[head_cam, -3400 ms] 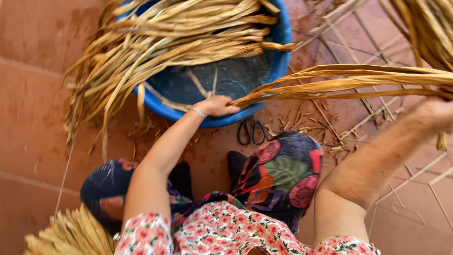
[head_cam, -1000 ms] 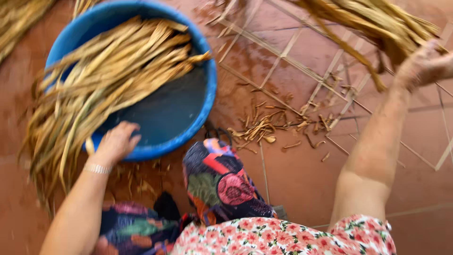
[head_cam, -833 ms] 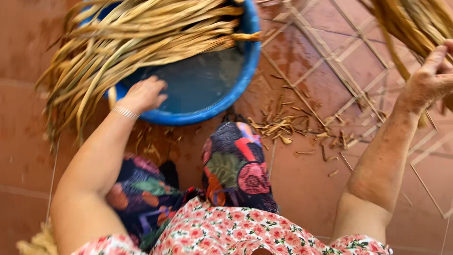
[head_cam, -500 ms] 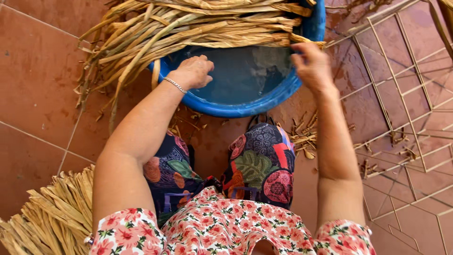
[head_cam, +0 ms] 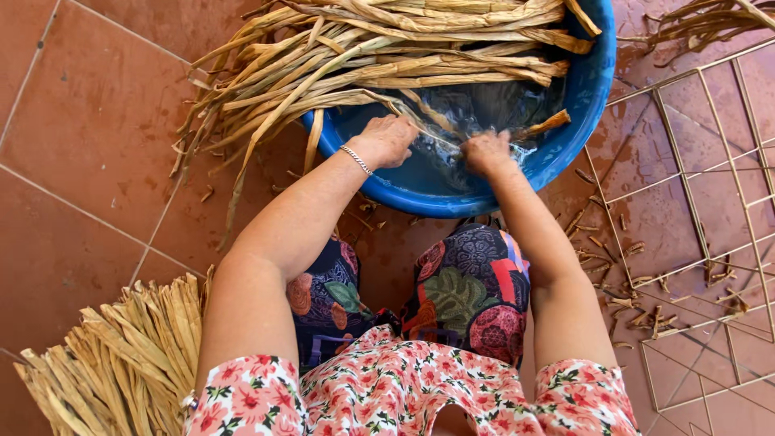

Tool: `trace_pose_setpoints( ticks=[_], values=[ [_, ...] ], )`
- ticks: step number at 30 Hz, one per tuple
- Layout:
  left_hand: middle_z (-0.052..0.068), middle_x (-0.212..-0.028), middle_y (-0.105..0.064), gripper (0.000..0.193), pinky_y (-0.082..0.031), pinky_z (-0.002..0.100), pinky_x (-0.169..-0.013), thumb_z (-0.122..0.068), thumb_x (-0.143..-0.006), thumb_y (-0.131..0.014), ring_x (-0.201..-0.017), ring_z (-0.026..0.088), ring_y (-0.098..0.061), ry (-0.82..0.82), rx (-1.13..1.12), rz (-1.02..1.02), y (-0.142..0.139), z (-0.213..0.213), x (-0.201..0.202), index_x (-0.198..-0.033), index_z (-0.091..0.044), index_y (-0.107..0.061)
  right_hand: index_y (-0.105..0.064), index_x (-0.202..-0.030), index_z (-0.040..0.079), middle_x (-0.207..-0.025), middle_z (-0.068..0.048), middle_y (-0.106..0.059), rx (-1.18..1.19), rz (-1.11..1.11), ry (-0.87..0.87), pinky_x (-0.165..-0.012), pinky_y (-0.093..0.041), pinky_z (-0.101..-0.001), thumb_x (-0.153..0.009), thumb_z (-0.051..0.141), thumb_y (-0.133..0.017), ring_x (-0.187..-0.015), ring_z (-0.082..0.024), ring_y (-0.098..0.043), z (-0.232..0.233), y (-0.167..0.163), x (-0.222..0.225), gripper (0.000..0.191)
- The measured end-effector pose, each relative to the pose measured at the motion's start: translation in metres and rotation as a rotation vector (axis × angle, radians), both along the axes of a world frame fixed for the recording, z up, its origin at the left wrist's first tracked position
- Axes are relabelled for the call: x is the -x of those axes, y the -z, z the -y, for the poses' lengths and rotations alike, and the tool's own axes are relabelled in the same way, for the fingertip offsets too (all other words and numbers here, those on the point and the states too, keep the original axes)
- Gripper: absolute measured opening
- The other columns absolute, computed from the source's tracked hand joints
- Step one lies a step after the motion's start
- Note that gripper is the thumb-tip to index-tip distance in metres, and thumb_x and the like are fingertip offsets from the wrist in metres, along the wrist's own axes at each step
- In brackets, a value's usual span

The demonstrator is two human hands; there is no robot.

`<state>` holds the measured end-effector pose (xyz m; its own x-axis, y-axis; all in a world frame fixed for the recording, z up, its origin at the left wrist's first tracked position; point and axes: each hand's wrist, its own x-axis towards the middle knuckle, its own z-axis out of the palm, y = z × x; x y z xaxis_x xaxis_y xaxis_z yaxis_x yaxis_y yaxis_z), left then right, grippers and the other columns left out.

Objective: The person sits on a tiled floor and processes dried plant stalks by hand. They repeatedly pull the stalks apart over a blue basin of water, separating the fibers and discarding the waste onto the floor.

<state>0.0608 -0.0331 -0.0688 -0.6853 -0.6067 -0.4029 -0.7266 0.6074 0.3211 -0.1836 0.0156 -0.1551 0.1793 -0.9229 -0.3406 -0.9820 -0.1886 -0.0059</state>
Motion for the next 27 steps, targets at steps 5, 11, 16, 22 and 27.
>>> trace_pose_setpoints(
  ticks=[5,11,16,22,27],
  values=[
    [0.015,-0.136,-0.055,0.05,-0.042,0.052,-0.104,-0.019,-0.085,-0.074,-0.132,0.035,-0.048,-0.044,0.165,-0.349,-0.009,-0.001,0.009,-0.133,-0.011,-0.061,-0.079,-0.103,0.026,-0.094,-0.008,-0.071,0.216,0.255,0.084,-0.091,-0.045,-0.0562,-0.092,0.031,-0.074,-0.093,-0.031,-0.068,0.0,-0.063,0.017,0.013],
    [0.01,-0.118,-0.063,0.038,-0.031,0.065,-0.103,-0.025,-0.087,-0.076,-0.12,0.029,-0.054,-0.065,0.457,-0.596,-0.019,0.004,0.037,-0.12,-0.011,-0.068,-0.076,-0.103,0.021,-0.097,0.0,-0.071,0.508,0.434,-0.138,-0.109,-0.039,-0.055,-0.086,0.027,-0.086,-0.101,-0.025,-0.066,-0.008,-0.151,0.013,0.021],
    [0.007,-0.101,-0.066,0.013,-0.046,0.05,-0.09,-0.022,-0.086,-0.076,-0.109,0.03,-0.059,-0.247,0.364,-0.559,-0.013,0.011,0.048,-0.096,-0.014,-0.073,-0.069,-0.123,0.022,-0.115,-0.01,-0.072,0.985,0.115,-0.15,-0.107,-0.024,-0.0564,-0.057,0.04,-0.084,-0.115,-0.034,-0.062,-0.031,-0.189,0.01,0.07],
    [0.012,-0.088,-0.071,0.013,-0.054,0.044,-0.074,-0.018,-0.091,-0.074,-0.085,0.034,-0.069,-0.413,0.24,-0.918,-0.01,0.018,0.053,-0.098,-0.008,-0.071,-0.055,-0.138,0.012,-0.115,-0.001,-0.072,0.444,1.337,0.651,-0.099,-0.055,-0.0426,-0.095,0.036,-0.078,-0.104,-0.017,-0.069,-0.016,-0.155,0.021,0.055],
    [0.007,-0.074,-0.069,0.016,-0.055,0.032,-0.062,-0.02,-0.098,-0.062,-0.068,0.017,-0.068,-0.452,-0.279,-0.923,-0.024,0.005,0.058,-0.103,-0.007,-0.069,-0.067,-0.128,0.009,-0.122,-0.003,-0.075,0.075,1.635,0.661,-0.08,-0.055,-0.0298,-0.105,0.048,-0.059,-0.101,-0.015,-0.07,0.016,-0.15,0.021,0.046]
  ],
)
